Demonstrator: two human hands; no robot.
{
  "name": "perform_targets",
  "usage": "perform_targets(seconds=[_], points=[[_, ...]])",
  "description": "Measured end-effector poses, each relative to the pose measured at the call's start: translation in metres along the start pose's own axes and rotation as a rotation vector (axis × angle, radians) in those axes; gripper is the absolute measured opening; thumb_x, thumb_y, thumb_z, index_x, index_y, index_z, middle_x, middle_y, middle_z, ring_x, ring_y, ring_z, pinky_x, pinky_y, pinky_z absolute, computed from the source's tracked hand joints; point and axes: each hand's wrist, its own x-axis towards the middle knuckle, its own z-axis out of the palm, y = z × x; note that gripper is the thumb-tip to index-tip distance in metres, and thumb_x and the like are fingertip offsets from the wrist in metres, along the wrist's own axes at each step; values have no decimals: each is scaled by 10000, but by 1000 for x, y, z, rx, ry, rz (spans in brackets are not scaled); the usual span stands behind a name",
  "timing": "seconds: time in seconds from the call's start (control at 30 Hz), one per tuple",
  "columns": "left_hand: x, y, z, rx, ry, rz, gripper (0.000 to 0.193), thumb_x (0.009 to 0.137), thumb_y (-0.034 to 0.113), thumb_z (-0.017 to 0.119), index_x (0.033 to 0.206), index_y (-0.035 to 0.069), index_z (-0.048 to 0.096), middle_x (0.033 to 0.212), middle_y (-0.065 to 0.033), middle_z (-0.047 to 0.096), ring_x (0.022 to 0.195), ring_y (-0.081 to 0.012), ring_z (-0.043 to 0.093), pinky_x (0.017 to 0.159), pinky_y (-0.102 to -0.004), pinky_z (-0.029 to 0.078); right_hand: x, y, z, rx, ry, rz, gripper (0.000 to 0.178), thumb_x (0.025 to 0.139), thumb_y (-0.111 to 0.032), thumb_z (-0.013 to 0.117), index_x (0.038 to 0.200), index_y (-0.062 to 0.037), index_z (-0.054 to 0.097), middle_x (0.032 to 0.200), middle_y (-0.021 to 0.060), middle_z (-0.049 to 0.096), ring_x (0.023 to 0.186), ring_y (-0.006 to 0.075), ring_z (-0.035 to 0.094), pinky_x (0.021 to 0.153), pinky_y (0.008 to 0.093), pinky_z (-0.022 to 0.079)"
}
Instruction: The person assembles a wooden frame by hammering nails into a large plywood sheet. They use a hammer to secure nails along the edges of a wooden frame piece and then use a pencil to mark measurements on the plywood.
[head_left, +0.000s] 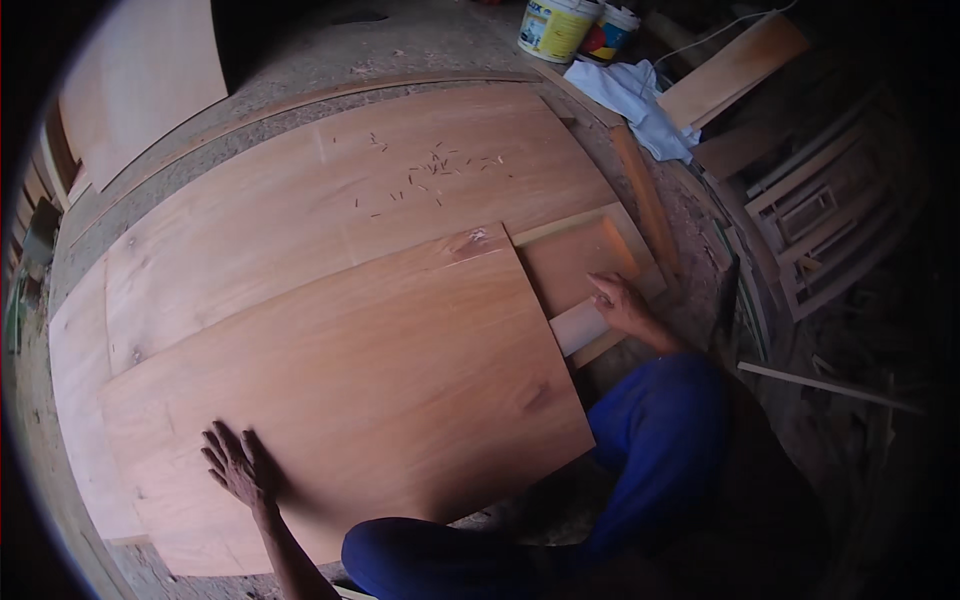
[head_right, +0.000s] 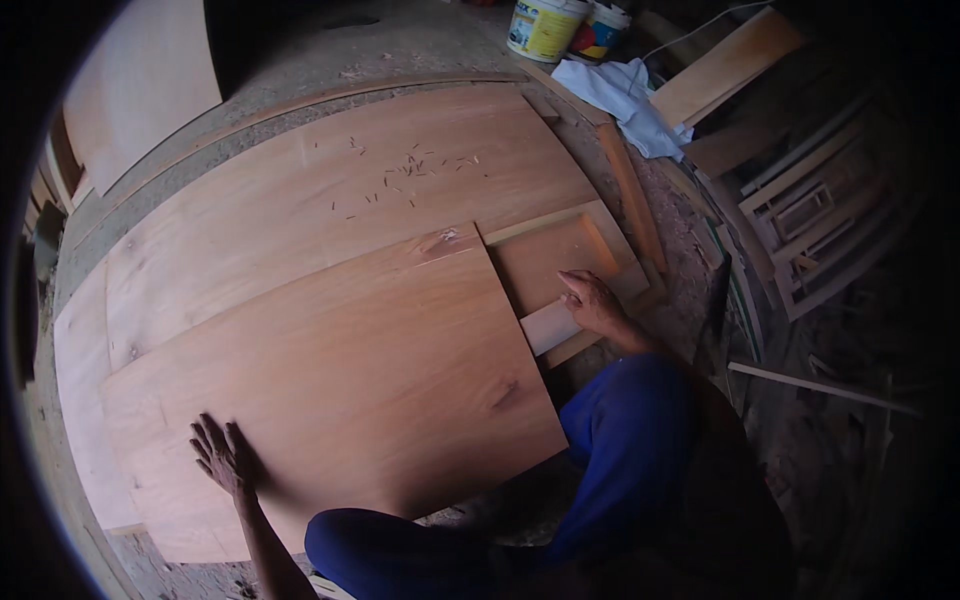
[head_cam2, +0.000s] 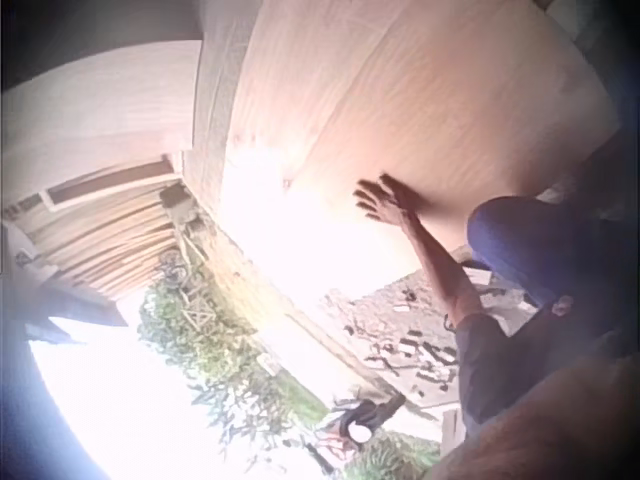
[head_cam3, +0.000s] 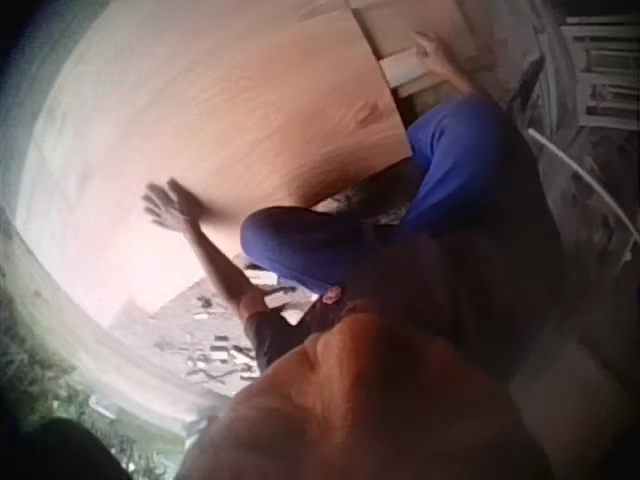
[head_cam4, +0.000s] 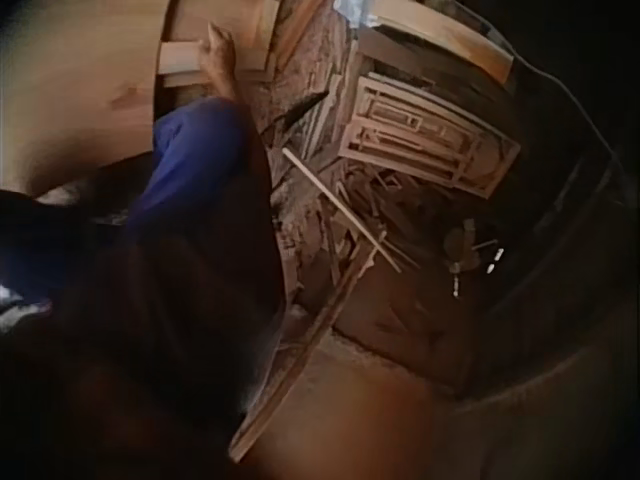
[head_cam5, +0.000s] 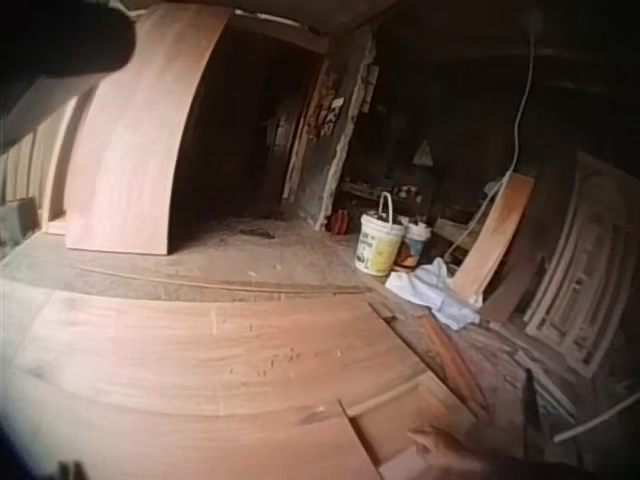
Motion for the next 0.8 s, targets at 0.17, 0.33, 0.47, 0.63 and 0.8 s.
perform_targets(seconds=[0.17,0.33,0.47,0.63,0.8], points=[[-1,-14,-3,125,1,-13,728,980,677,269,1579,267,217,1650,-45,177,1512,-341,149,1176,-587,145,-137,8,-45,89,163,395,457,904,-205,626,1340,-77,584,969,209,676,894,315,686,793,389,530],[-10,-3,-38,-78,-39,67,830,955,731,204,1556,166,293,1622,-154,212,1471,-459,186,1155,-649,132,-266,-7,-45,156,166,700,431,921,-237,603,1309,-48,601,965,210,689,915,314,689,793,393,528],[-11,-1,-34,-33,-48,81,793,976,693,223,1556,156,287,1618,-161,221,1466,-444,211,1155,-648,152,-360,-2,-2,228,209,880,376,930,-199,581,1275,-58,626,961,198,694,920,306,694,824,391,525],[-13,-2,-29,14,-17,67,771,990,663,229,1551,138,290,1612,-167,235,1459,-446,229,1143,-659,181,-432,29,97,97,314,1126,349,923,-131,529,1244,-62,647,1030,217,677,936,355,682,860,432,529],[-24,16,-17,34,-99,55,727,1005,632,236,1551,155,292,1618,-157,221,1459,-434,234,1144,-655,182,-575,118,172,-108,183,1338,652,836,-62,518,1477,-106,404,1446,243,450,1144,412,605,963,462,510]])
